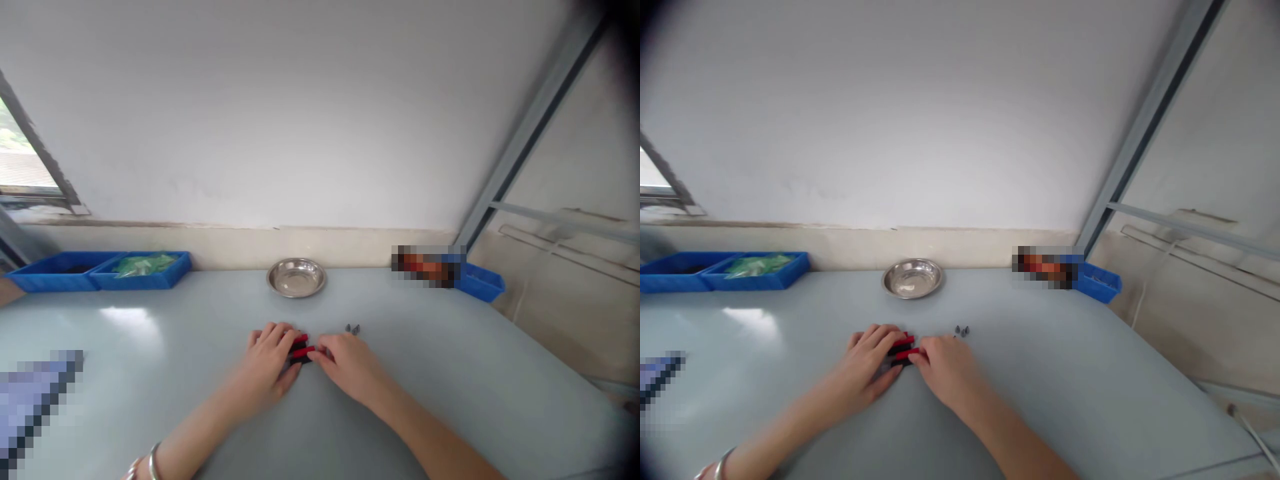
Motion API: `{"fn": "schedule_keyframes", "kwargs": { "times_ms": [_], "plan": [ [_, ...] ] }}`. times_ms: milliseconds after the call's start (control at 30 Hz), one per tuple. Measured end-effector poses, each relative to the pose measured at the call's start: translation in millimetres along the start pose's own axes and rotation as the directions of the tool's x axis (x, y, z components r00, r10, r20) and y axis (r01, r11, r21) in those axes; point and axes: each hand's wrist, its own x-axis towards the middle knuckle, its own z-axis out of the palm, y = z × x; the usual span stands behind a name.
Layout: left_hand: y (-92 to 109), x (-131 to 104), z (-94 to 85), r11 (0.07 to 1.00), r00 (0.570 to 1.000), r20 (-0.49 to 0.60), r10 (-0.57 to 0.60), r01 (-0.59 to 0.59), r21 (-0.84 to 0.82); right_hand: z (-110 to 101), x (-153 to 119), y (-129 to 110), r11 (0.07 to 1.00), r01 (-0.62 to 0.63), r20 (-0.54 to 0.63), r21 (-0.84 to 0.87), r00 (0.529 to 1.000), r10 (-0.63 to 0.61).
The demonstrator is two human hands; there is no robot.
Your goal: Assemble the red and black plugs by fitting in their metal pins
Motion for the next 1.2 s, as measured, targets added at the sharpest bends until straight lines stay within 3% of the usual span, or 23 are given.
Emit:
{"fn": "schedule_keyframes", "kwargs": {
  "times_ms": [1200],
  "plan": [
    [2.8, 0.6, -1.9, 1.0, 1.0, 0.024, -0.013, 0.013, 0.014, 4.2, -1.2, 3.3, 0.999, 0.036, 0.0, -0.012, 0.999, -0.036]
  ]
}}
